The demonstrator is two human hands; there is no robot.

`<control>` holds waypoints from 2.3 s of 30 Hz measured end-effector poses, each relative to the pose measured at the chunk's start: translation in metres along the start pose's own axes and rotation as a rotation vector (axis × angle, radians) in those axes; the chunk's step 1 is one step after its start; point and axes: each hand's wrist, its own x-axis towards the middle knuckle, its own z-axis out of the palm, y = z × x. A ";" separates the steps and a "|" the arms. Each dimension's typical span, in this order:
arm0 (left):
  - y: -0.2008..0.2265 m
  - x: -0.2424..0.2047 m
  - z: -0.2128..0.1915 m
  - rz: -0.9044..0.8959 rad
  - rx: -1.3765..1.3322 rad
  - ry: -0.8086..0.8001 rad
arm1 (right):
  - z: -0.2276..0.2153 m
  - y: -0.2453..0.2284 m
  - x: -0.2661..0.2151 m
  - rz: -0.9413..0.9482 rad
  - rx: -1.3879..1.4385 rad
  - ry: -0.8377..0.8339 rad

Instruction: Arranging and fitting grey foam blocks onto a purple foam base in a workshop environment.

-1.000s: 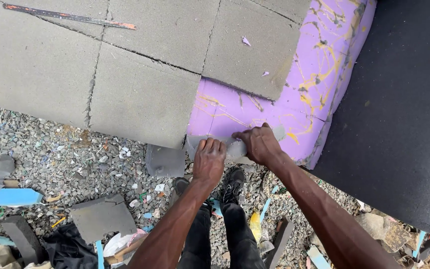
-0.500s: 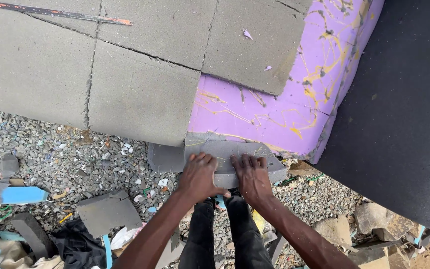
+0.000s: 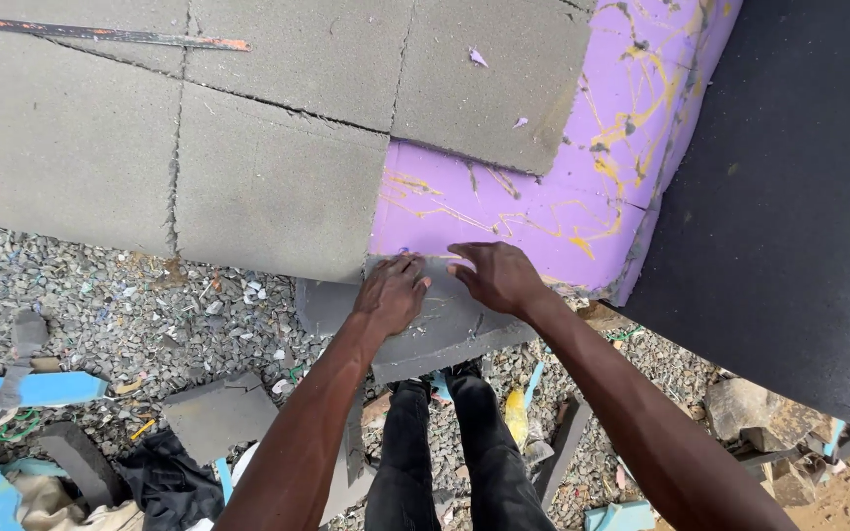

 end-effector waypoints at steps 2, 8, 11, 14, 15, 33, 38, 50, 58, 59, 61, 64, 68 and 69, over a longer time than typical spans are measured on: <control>0.004 -0.004 0.001 -0.013 -0.016 0.023 | 0.039 0.012 0.019 0.024 0.066 -0.037; 0.006 0.005 0.007 -0.121 -0.007 -0.012 | 0.082 0.014 0.031 0.001 0.185 0.020; 0.010 0.003 0.009 -0.142 -0.006 -0.016 | 0.094 0.025 0.038 -0.036 0.143 0.058; 0.010 -0.007 0.013 -0.123 0.011 0.008 | 0.100 0.019 0.031 -0.048 0.110 0.080; 0.010 -0.011 0.018 -0.096 0.027 0.025 | 0.100 0.016 0.024 -0.036 0.101 0.083; 0.047 -0.069 -0.006 -0.610 -0.317 0.618 | 0.097 0.005 0.018 -0.015 0.273 0.231; 0.005 -0.039 -0.006 -1.181 -0.887 0.239 | 0.159 0.044 0.086 0.014 -0.162 0.344; -0.055 -0.023 0.064 -1.014 -1.078 0.270 | 0.134 0.002 0.081 0.224 0.348 0.382; -0.055 -0.008 0.114 -0.971 -1.024 0.525 | 0.155 0.040 0.098 0.256 0.528 0.211; -0.059 -0.006 0.124 -0.928 -0.935 0.576 | 0.185 0.065 0.121 0.256 0.534 0.175; -0.040 -0.018 0.132 -0.885 -0.850 0.621 | 0.183 0.072 0.127 0.260 0.536 0.139; 0.012 -0.085 0.138 -0.925 -0.771 0.627 | 0.143 0.022 0.085 0.248 0.340 -0.016; 0.083 -0.124 0.171 -1.106 -0.936 0.607 | 0.182 0.039 0.055 0.195 0.063 -0.275; 0.095 -0.128 0.171 -1.157 -0.991 0.611 | 0.192 0.041 0.050 0.140 0.017 -0.290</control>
